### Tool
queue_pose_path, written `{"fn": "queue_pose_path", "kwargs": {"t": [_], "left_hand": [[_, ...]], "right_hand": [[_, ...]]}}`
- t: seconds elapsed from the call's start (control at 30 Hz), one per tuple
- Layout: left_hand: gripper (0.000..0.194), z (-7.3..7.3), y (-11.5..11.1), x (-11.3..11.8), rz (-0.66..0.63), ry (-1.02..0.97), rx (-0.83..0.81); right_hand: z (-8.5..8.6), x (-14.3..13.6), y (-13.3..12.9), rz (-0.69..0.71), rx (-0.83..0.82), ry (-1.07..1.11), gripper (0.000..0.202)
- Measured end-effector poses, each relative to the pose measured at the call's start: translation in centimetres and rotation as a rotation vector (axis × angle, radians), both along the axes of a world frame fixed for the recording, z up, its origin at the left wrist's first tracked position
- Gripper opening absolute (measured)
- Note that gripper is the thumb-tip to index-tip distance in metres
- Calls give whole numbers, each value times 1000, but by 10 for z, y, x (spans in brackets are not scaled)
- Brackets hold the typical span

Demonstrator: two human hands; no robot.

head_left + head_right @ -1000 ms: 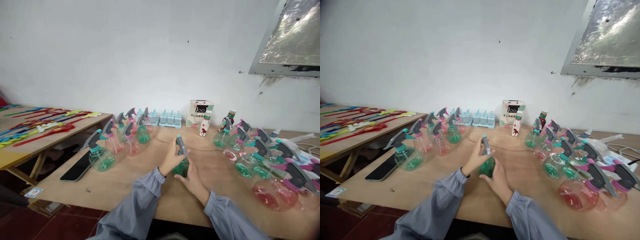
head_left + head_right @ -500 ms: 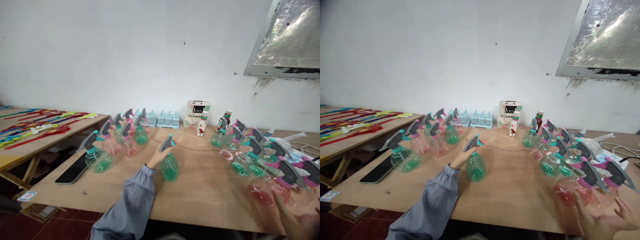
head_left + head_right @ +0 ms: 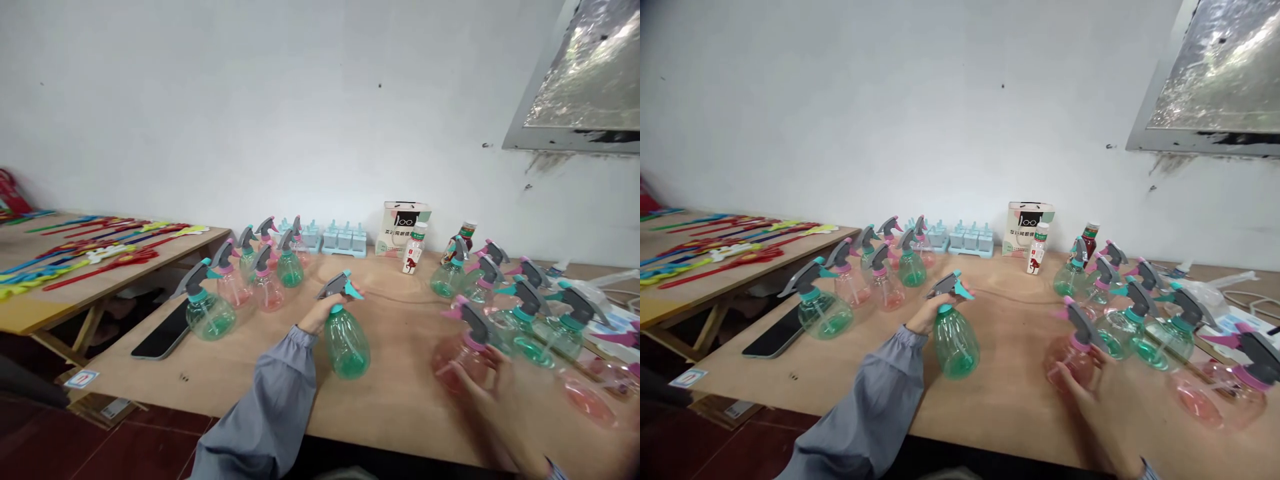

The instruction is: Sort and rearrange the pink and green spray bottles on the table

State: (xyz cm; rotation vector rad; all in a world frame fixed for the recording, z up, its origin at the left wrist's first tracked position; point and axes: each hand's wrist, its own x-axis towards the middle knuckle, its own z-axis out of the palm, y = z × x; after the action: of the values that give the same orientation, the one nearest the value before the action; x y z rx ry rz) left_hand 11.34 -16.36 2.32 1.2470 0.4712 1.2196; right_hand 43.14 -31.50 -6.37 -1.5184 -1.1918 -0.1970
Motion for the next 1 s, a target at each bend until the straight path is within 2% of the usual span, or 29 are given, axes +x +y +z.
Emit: {"fn": "queue_pose_path", "kwargs": {"t": [0.1,0.17,0.27,0.33,0.43,0.53,0.73,0.87,1.0], "left_hand": [[13,0,3,0,131,8,-1],[16,0,4,0,134,4,16],[24,1,3,0,98,-3,23],[22,1,2,0,109,7,4],[18,2,0,0,95,16,3],[25,1,-1,1,37,-9,28],[16,1,0,1,134,-33,8],[25,0,-1,4,53,-104,15],[15,-4,2,5,163,-189,4]], "right_hand": [[-10,-18,62,177,27,15,75],[-11,-30,93,263,31,28,77],[-8,-46,125,313,15,29,78],[-7,-55,139,324,30,29,77],[-9,-67,151,302,90,32,77],[-13,-77,156,281,133,44,75],[-18,-82,157,334,123,86,76],[-21,-79,159,357,134,108,75],[-22,-78,161,368,146,108,74]]}}
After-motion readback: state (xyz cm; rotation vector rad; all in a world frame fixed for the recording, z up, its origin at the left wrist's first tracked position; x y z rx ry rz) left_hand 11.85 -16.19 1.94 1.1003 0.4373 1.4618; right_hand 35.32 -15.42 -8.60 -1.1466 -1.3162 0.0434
